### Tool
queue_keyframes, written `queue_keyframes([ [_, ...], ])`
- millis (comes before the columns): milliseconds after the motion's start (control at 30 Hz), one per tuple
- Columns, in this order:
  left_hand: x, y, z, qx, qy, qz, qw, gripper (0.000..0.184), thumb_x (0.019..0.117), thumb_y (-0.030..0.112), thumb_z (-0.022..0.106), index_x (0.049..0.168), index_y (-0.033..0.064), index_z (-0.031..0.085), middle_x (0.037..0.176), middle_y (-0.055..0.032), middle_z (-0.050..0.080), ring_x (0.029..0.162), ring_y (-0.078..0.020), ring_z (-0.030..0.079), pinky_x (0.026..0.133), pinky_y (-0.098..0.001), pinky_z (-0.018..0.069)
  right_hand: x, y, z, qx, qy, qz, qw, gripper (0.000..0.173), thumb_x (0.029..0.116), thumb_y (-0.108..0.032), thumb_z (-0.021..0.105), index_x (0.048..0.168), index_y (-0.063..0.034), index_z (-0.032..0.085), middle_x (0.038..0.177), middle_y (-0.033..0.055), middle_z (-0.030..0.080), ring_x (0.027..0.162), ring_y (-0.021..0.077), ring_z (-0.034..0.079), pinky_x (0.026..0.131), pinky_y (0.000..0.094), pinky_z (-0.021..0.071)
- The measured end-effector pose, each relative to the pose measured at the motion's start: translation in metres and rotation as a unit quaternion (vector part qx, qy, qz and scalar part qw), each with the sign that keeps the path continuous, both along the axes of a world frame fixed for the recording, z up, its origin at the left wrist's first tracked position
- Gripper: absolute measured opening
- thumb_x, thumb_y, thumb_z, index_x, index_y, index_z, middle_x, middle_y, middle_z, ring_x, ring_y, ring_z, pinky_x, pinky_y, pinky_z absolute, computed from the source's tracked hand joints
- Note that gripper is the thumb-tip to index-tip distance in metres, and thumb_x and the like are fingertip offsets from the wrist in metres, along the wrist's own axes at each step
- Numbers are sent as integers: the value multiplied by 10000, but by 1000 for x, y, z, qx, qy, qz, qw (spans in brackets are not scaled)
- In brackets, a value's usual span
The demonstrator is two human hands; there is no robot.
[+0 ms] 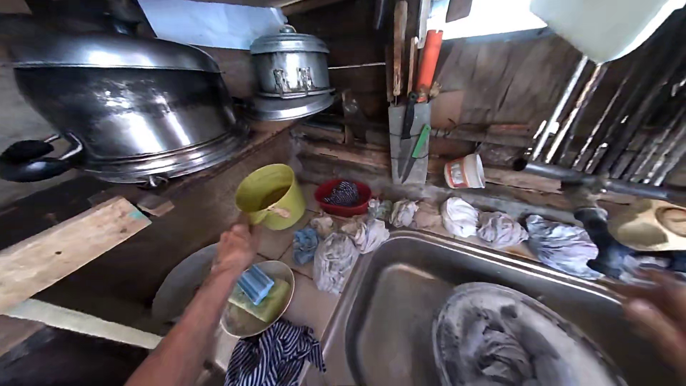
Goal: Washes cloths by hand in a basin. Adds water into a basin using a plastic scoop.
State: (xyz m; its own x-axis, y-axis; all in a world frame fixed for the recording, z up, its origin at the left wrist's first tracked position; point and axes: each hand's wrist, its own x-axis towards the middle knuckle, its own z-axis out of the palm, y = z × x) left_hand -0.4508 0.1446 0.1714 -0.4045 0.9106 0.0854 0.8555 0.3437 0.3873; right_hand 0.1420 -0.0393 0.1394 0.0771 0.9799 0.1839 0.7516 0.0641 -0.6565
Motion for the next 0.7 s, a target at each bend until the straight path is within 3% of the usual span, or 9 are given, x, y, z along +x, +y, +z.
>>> queue_keyframes([
  [100, -23, 17, -9, -26, 35, 20, 999, 464, 1056, 323, 569, 1418, 33, 564, 1241, -356, 628, 1169, -566, 597, 949, -735, 455, -18, -28, -61, -128, -88, 83, 984, 417, 1049, -251, 559, 1333, 50, 613, 1362, 325, 574, 1292, 506, 531, 1113, 625, 398],
  [167, -35, 25, -14, -33, 45, 10, 998, 424, 1051, 316, 586, 1364, 32, 617, 1246, -359, 626, 1186, -574, 582, 957, -742, 441, -32, -45, -99, -157, -118, 120, 973, 364, 1029, -253, 597, 1318, -43, 672, 1444, 311, 523, 1373, 547, 432, 1143, 670, 332],
  [300, -56, 38, -29, 20, 47, -50, 997, 344, 1021, 233, 655, 1304, 38, 671, 1240, -368, 627, 1184, -611, 558, 959, -782, 400, -63, -66, -132, -192, -141, 138, 961, 414, 1034, -324, 576, 1446, -282, 596, 1631, 220, 330, 1479, 599, 195, 1080, 822, 227],
  [433, -73, 56, -40, 52, 129, -63, 988, 388, 1045, 321, 602, 1335, 69, 652, 1235, -326, 649, 1138, -554, 611, 939, -747, 444, -78, -58, -157, -214, -181, 113, 953, 499, 1023, -489, 537, 1514, -410, 485, 1679, 140, 261, 1514, 569, 99, 1074, 849, 156],
  [500, -42, 46, -30, 114, 156, -122, 974, 435, 1041, 296, 607, 1386, 29, 606, 1361, -324, 577, 1265, -545, 538, 1049, -725, 393, -82, -51, -167, -246, -186, 91, 947, 560, 1003, -501, 558, 1543, -439, 424, 1695, 119, 220, 1523, 557, 59, 1077, 847, 131],
  [567, 26, 16, -19, 155, 102, -224, 957, 409, 1030, 209, 630, 1371, -15, 604, 1402, -322, 550, 1308, -544, 512, 1063, -730, 391, -84, -45, -176, -284, -186, 79, 937, 584, 1008, -458, 566, 1564, -422, 393, 1699, 132, 201, 1526, 543, 88, 1087, 826, 162],
  [633, 113, -26, -31, 126, 15, -319, 939, 364, 1000, 191, 673, 1337, 53, 656, 1380, -228, 603, 1279, -447, 571, 1028, -684, 455, -85, -40, -180, -325, -167, 78, 927, 592, 1023, -323, 567, 1583, -366, 378, 1691, 181, 189, 1513, 538, 164, 1102, 778, 240],
  [700, 195, -68, -68, 14, -52, -420, 906, 336, 995, 248, 667, 1317, 155, 696, 1413, -118, 613, 1332, -304, 563, 1099, -535, 469, -87, -38, -178, -374, -138, 75, 914, 651, 1012, -170, 556, 1611, -294, 333, 1694, 197, 154, 1485, 527, 256, 1085, 724, 353],
])
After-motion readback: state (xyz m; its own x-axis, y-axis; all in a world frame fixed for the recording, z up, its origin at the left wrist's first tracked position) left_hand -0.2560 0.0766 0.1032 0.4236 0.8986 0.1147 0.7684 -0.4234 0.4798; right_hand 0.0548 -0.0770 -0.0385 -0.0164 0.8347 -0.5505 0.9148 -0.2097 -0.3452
